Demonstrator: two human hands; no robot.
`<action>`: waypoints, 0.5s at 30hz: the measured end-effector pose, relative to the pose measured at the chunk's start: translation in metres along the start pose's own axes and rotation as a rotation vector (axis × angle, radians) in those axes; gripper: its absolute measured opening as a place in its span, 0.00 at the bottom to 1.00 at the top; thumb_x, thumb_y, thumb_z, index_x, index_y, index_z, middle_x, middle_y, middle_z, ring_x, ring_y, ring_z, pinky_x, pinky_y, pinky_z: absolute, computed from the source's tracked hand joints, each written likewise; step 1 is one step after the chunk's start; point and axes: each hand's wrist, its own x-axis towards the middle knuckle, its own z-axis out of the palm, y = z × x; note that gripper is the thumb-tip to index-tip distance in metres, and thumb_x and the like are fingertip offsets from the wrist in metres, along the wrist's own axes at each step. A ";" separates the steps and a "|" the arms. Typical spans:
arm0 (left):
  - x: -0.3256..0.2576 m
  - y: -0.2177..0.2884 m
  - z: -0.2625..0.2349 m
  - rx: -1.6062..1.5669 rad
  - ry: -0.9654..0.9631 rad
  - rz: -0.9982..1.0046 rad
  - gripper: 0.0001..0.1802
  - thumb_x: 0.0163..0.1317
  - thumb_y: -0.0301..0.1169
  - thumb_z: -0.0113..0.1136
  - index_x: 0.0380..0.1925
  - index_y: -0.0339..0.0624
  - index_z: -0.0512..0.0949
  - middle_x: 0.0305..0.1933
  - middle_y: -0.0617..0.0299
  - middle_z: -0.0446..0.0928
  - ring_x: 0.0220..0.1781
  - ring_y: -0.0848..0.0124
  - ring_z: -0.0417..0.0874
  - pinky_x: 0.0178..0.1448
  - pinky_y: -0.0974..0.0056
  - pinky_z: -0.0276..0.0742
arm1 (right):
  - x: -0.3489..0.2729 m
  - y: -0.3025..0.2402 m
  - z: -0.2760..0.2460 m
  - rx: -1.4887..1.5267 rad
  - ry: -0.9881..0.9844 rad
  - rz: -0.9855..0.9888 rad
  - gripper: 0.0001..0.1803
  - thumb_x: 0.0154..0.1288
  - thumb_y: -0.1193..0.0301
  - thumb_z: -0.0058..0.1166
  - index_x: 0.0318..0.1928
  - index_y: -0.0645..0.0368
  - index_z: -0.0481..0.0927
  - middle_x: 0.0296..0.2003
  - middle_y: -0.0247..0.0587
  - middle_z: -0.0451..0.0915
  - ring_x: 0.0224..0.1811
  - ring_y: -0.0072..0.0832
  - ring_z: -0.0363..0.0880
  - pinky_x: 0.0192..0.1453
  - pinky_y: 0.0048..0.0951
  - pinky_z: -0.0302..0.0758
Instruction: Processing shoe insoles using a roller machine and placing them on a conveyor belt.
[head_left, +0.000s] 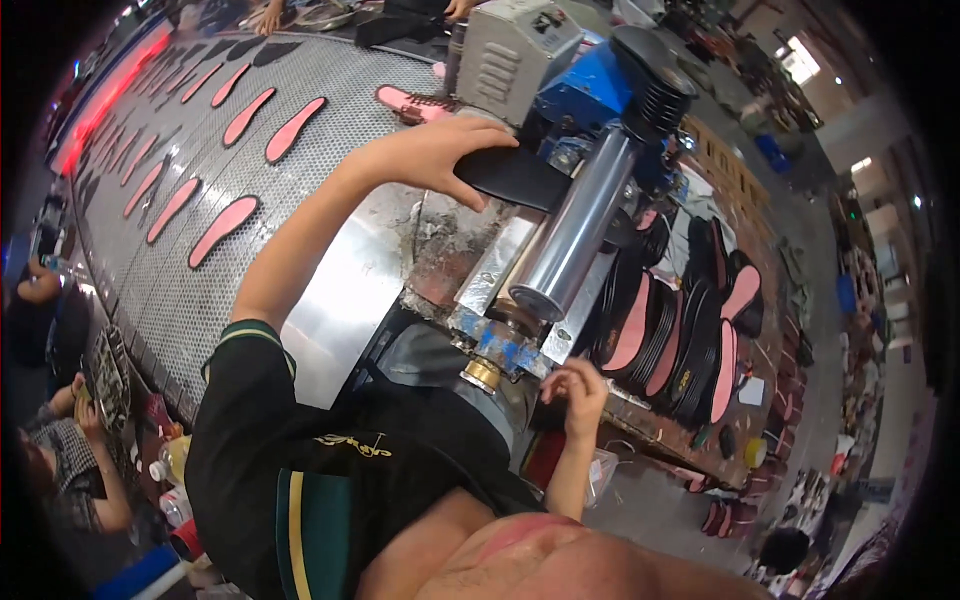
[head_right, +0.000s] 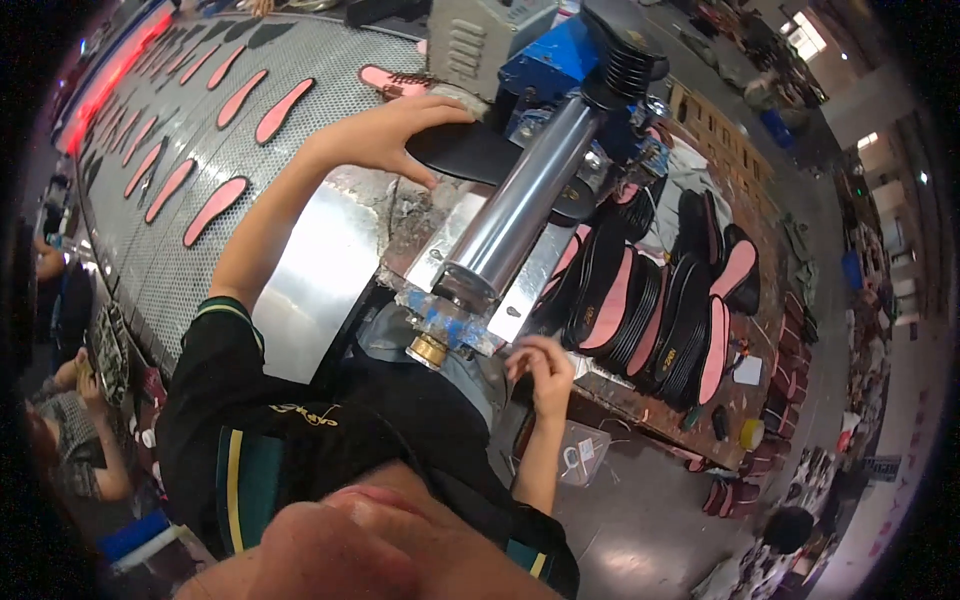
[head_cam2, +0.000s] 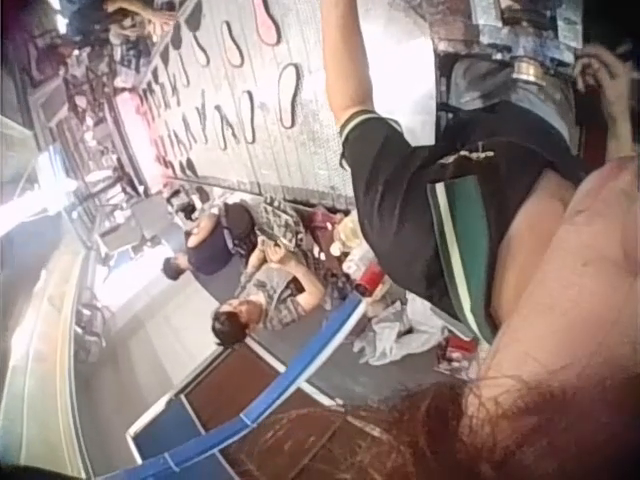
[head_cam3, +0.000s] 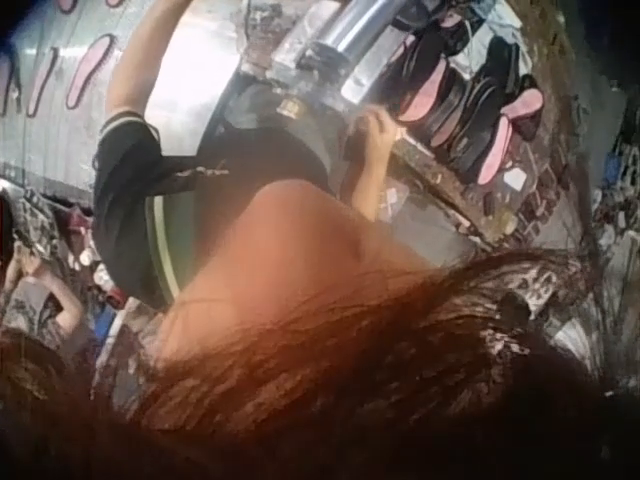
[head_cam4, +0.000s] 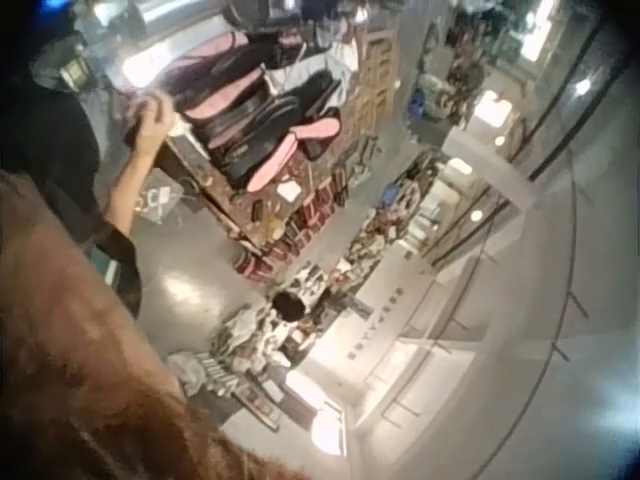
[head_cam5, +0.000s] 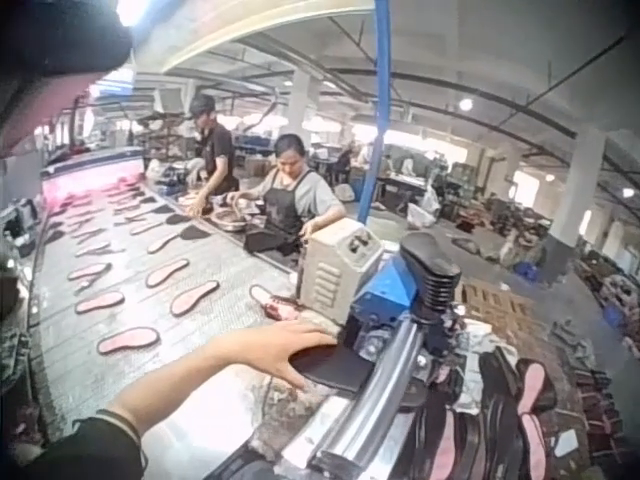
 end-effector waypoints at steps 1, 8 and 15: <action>-0.004 -0.008 -0.001 0.002 0.001 0.015 0.48 0.44 0.40 0.75 0.67 0.42 0.63 0.68 0.51 0.64 0.69 0.54 0.65 0.71 0.56 0.63 | -0.007 0.018 -0.003 -0.025 -0.009 0.049 0.13 0.73 0.68 0.47 0.47 0.68 0.76 0.29 0.45 0.82 0.26 0.24 0.79 0.29 0.22 0.74; -0.057 -0.064 -0.007 -0.206 -0.044 -0.119 0.46 0.45 0.34 0.74 0.66 0.43 0.64 0.64 0.56 0.68 0.64 0.62 0.71 0.68 0.59 0.67 | -0.010 0.051 -0.011 -0.129 -0.032 0.220 0.09 0.72 0.71 0.50 0.43 0.66 0.76 0.30 0.40 0.82 0.27 0.20 0.78 0.31 0.22 0.74; -0.164 -0.148 -0.006 -1.242 0.400 -0.874 0.32 0.67 0.55 0.53 0.63 0.46 0.69 0.61 0.61 0.72 0.61 0.68 0.74 0.62 0.57 0.74 | 0.001 0.066 -0.018 -0.287 -0.099 0.267 0.07 0.67 0.73 0.54 0.41 0.66 0.76 0.30 0.36 0.81 0.30 0.19 0.79 0.34 0.22 0.73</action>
